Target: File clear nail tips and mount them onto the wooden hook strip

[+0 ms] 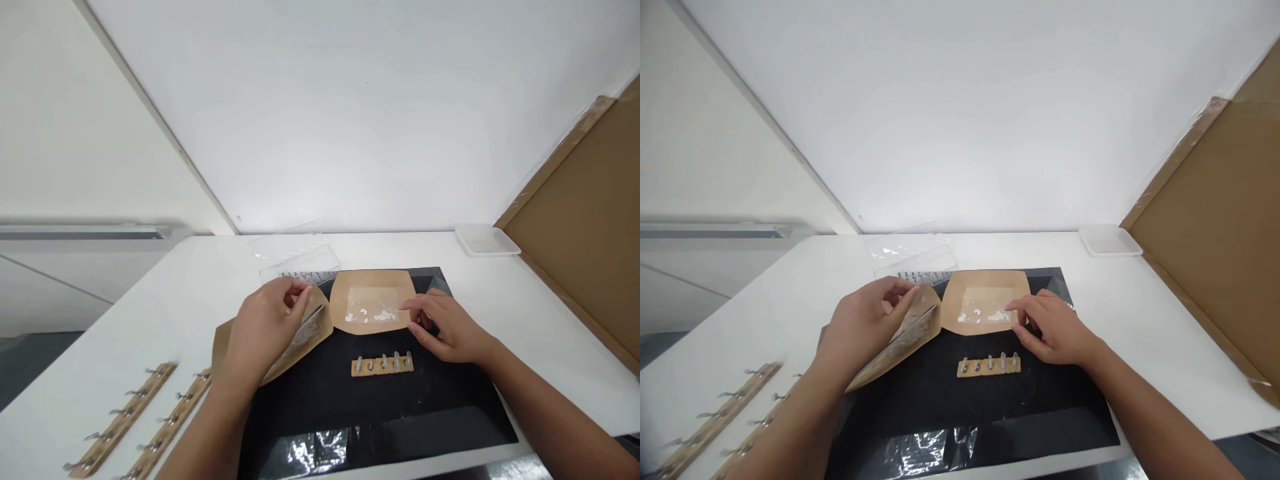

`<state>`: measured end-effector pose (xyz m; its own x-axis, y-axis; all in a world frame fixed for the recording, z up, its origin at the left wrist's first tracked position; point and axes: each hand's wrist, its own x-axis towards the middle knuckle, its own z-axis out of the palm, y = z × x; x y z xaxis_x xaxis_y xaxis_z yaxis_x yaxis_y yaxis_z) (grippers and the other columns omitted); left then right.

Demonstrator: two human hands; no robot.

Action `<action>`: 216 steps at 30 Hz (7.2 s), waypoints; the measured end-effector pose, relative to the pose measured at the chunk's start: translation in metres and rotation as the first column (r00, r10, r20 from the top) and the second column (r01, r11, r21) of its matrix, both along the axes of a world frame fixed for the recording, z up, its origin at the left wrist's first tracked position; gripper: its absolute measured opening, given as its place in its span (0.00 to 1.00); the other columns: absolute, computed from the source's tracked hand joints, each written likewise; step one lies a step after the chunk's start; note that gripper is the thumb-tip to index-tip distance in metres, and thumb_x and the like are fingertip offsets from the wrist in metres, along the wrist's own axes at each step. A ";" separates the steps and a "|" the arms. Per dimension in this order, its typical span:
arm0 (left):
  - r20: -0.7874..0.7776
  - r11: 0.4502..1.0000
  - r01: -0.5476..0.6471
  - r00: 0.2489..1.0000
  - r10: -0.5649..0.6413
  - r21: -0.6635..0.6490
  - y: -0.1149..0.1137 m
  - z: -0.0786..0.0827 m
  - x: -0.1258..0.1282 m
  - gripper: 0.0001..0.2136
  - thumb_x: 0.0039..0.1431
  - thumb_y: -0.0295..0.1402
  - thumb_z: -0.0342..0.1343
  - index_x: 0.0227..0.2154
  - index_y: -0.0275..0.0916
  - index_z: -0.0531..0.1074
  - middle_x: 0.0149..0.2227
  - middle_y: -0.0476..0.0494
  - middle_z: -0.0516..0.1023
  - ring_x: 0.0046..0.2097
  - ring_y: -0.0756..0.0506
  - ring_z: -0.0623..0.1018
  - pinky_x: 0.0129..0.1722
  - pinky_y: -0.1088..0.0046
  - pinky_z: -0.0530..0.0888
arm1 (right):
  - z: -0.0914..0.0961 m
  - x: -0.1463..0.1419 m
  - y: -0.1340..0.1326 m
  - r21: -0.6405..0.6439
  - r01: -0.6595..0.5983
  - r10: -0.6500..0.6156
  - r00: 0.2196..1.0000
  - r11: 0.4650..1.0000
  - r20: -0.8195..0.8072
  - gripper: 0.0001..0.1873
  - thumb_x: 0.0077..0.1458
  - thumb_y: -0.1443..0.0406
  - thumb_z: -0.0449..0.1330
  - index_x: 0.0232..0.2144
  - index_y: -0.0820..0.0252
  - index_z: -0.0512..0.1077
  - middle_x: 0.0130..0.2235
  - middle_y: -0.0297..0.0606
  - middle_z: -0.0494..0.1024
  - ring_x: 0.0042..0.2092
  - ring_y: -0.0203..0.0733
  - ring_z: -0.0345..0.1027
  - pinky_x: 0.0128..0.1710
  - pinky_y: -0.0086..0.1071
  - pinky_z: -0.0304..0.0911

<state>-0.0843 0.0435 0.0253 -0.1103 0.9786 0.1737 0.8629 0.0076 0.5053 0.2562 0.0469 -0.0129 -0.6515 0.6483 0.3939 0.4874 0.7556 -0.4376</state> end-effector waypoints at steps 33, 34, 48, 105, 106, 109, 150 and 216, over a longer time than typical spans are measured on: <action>0.669 0.854 0.461 0.558 -0.491 0.242 -0.038 -0.043 0.086 0.10 0.71 0.38 0.60 0.44 0.41 0.84 0.41 0.42 0.88 0.37 0.43 0.89 0.29 0.75 0.84 | -0.016 -0.043 -0.019 -0.017 0.115 -0.108 0.869 0.993 -0.483 0.03 0.67 0.66 0.67 0.43 0.54 0.80 0.35 0.34 0.81 0.33 0.36 0.73 0.33 0.30 0.70; 0.644 0.842 0.476 0.566 -0.514 0.254 -0.038 -0.043 0.085 0.10 0.71 0.38 0.60 0.45 0.41 0.83 0.41 0.42 0.88 0.36 0.43 0.89 0.29 0.75 0.84 | -0.016 -0.042 -0.018 0.002 0.107 -0.092 0.864 0.994 -0.495 0.04 0.67 0.67 0.67 0.43 0.54 0.80 0.35 0.34 0.81 0.34 0.36 0.74 0.33 0.31 0.70; -0.374 0.977 0.054 0.927 0.028 0.206 -0.013 -0.021 0.008 0.23 0.71 0.47 0.48 0.52 0.37 0.80 0.49 0.33 0.80 0.51 0.31 0.79 0.43 0.60 0.78 | -0.011 -0.025 -0.007 -0.024 0.298 -0.265 0.807 0.954 -0.528 0.02 0.65 0.64 0.68 0.38 0.53 0.82 0.35 0.37 0.82 0.33 0.39 0.74 0.28 0.32 0.70; 0.406 0.837 0.472 0.733 -0.546 0.275 -0.010 -0.029 0.090 0.13 0.71 0.37 0.58 0.51 0.44 0.85 0.32 0.45 0.76 0.31 0.48 0.76 0.24 0.78 0.71 | -0.020 -0.047 0.001 0.098 0.384 -0.291 0.820 0.918 -0.493 0.05 0.70 0.67 0.59 0.38 0.55 0.72 0.32 0.35 0.71 0.31 0.40 0.66 0.28 0.34 0.64; 0.431 0.841 0.474 0.722 -0.541 0.262 -0.010 -0.029 0.091 0.14 0.71 0.38 0.57 0.51 0.44 0.84 0.32 0.45 0.76 0.31 0.49 0.76 0.24 0.78 0.72 | -0.020 -0.046 0.001 0.077 0.379 -0.294 0.816 0.922 -0.498 0.05 0.70 0.67 0.59 0.38 0.55 0.72 0.33 0.36 0.71 0.31 0.40 0.66 0.28 0.34 0.64; 0.475 0.857 0.457 0.714 -0.514 0.238 -0.012 -0.029 0.092 0.14 0.71 0.38 0.57 0.52 0.43 0.84 0.30 0.46 0.77 0.30 0.49 0.76 0.24 0.78 0.72 | -0.019 -0.047 0.001 0.034 0.363 -0.298 0.811 0.931 -0.503 0.05 0.71 0.65 0.59 0.38 0.55 0.72 0.33 0.36 0.72 0.32 0.40 0.68 0.28 0.34 0.66; 0.373 0.875 0.319 0.811 -0.451 0.365 -0.021 -0.032 0.102 0.09 0.71 0.33 0.59 0.41 0.41 0.86 0.27 0.50 0.77 0.27 0.51 0.75 0.25 0.77 0.68 | -0.007 -0.045 0.002 0.179 0.382 -0.288 0.871 0.907 -0.397 0.08 0.69 0.70 0.61 0.35 0.55 0.70 0.30 0.34 0.72 0.32 0.40 0.66 0.30 0.34 0.64; 0.332 0.876 0.284 0.844 -0.421 0.389 -0.017 -0.035 0.103 0.21 0.71 0.32 0.56 0.19 0.39 0.75 0.24 0.48 0.74 0.26 0.50 0.74 0.26 0.73 0.69 | -0.010 -0.061 0.015 0.371 0.400 -0.336 0.914 0.838 -0.228 0.15 0.70 0.70 0.55 0.29 0.54 0.62 0.27 0.31 0.73 0.27 0.39 0.63 0.38 0.40 0.51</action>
<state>0.0186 0.0264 -0.0093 0.1057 0.8632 0.4936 0.5002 -0.4752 0.7239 0.1951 0.0614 -0.0228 -0.3096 0.5928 0.7434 0.7189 0.6577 -0.2250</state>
